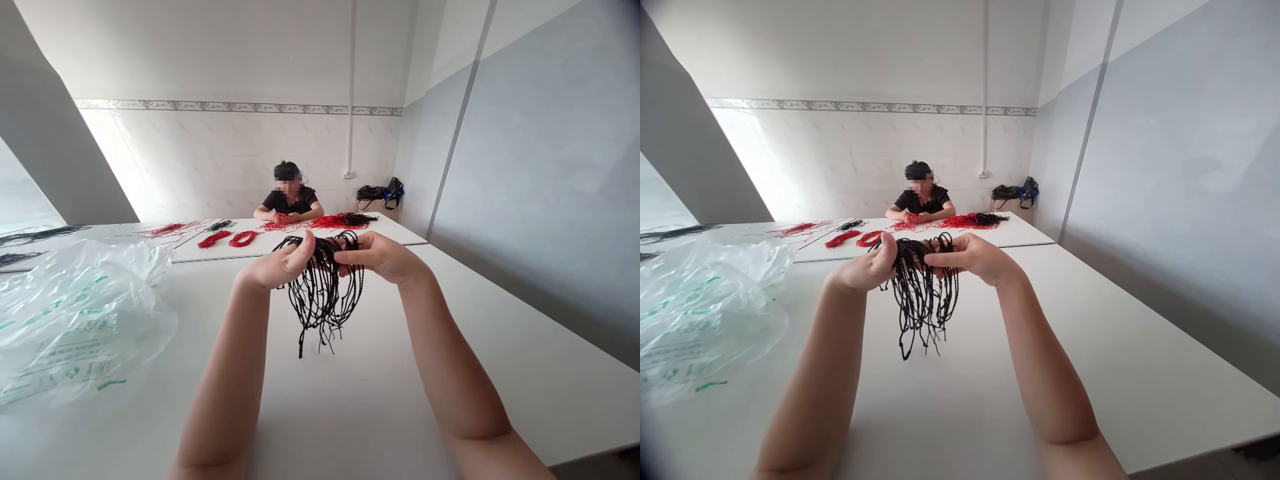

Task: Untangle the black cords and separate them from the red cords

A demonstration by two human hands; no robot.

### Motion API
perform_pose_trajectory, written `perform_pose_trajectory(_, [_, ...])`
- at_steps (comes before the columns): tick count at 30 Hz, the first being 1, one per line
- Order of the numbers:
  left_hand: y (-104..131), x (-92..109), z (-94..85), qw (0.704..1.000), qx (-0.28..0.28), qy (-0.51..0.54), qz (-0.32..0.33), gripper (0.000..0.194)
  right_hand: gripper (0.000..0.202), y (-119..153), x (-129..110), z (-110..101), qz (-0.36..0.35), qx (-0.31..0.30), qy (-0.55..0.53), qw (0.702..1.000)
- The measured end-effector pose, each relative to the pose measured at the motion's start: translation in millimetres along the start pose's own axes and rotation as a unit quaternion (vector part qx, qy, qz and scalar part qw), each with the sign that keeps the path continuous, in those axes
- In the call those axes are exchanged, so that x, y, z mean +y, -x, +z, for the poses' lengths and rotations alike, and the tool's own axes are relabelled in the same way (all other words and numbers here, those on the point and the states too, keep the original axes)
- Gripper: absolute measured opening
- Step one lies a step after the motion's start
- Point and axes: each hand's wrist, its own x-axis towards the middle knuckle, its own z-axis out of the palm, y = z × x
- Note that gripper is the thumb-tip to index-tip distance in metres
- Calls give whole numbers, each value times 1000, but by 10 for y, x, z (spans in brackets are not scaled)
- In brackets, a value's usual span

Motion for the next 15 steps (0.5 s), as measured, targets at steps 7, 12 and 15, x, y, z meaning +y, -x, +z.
perform_pose_trajectory(7, [25, 108, 23, 974, -96, -203, 23, 37, 27, 21, 5, -30, -10, 35, 23, 999])
perform_pose_trajectory(12, [44, 196, 95, 981, -172, -86, 11, 39, 25, 59, -30, -59, -48, 50, -15, 997])
perform_pose_trajectory(15, [29, 202, 120, 978, -207, -10, -36, 46, 27, 57, -30, -63, -56, 81, -47, 994])
